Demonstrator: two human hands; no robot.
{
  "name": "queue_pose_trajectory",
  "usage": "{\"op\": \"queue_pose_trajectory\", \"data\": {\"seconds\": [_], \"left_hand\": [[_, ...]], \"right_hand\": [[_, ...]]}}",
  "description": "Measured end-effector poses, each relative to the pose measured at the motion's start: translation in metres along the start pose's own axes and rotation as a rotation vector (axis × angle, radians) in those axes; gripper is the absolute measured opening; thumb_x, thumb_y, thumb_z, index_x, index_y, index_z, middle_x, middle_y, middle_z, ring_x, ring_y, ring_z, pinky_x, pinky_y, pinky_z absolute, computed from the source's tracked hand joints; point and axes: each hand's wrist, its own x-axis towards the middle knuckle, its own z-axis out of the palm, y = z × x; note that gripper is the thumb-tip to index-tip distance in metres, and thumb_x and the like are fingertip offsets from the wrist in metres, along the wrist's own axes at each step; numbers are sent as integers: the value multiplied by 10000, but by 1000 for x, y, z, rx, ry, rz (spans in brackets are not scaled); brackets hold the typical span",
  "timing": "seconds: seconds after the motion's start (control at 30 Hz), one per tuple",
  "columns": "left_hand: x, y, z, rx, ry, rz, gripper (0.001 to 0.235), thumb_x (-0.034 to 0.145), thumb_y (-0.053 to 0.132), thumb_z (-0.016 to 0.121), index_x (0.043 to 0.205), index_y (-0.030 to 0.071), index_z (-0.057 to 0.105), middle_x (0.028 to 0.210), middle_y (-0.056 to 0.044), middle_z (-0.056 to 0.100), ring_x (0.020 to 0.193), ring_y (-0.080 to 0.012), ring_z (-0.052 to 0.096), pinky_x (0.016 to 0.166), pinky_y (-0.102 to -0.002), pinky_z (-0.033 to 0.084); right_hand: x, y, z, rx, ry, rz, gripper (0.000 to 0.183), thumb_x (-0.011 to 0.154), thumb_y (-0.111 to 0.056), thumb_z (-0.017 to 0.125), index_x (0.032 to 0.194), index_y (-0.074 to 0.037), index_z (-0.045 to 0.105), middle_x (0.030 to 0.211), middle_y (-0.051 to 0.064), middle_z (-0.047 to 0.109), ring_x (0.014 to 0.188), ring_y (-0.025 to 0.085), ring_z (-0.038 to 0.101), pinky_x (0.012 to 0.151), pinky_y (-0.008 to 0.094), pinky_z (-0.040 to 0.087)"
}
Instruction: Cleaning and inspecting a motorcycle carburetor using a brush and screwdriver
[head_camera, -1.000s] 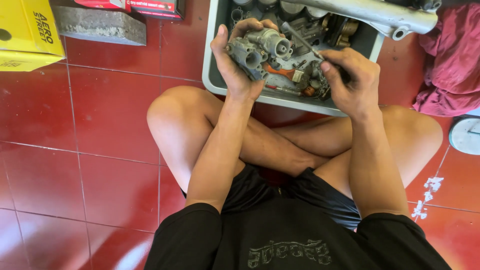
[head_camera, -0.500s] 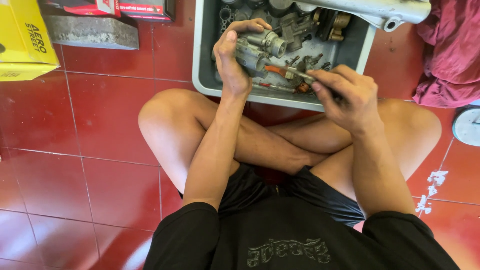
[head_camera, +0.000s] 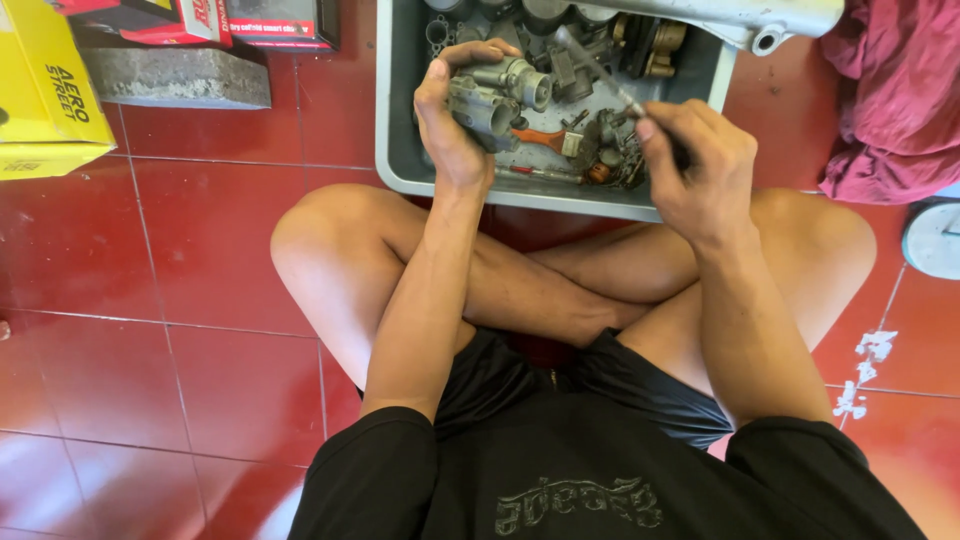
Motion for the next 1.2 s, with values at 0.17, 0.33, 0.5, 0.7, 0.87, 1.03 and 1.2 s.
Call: {"op": "queue_pose_trajectory", "data": {"seconds": [0.17,0.33,0.5,0.7,0.87,1.03,1.2], "left_hand": [[-1,1,2,24,29,7,445,1000,366,403,997,27,691,1062,-182,680,1027,-266,590,953,-395,450],[1,0,0,3,62,30,459,1010,366,402,992,11,692,1031,-173,676,1049,-274,601,980,-411,437],[-1,1,2,516,82,296,162,931,151,577,1003,54,686,1067,-56,700,1009,-179,639,952,-323,521],[-1,17,19,760,131,384,102,891,97,624,977,53,658,1057,-59,667,964,-200,626,910,-330,524],[7,2,-9,64,394,-199,455,958,438,515,964,27,710,978,-107,694,841,-196,625,745,-330,508],[6,7,-16,-218,470,-290,507,925,491,538,1055,7,615,978,-136,651,817,-238,636,727,-384,528],[4,6,-24,-380,368,-211,459,928,402,671,1171,21,589,1139,-156,650,1030,-293,640,967,-534,527]], "right_hand": [[-1,-8,6,41,-153,-4,94,983,62,745,1065,107,758,871,139,654,608,226,514,571,327,423],[0,-9,7,-40,-92,-4,55,986,72,773,1027,104,754,855,138,633,626,239,520,591,338,436],[-5,4,8,-311,-93,-34,75,1010,-77,833,1031,-9,808,846,90,590,644,233,536,596,347,464],[1,39,-14,-162,158,65,109,1038,146,691,1135,194,704,986,257,709,793,317,629,726,382,511],[5,30,14,-3,52,101,91,966,86,726,1048,106,694,934,187,682,757,280,599,720,365,501],[9,30,58,-203,-202,122,336,955,-197,820,738,3,659,664,98,659,552,300,570,597,400,478],[25,56,98,-207,-517,217,433,768,-209,852,1092,58,745,1024,174,697,866,384,681,771,459,554]]}}
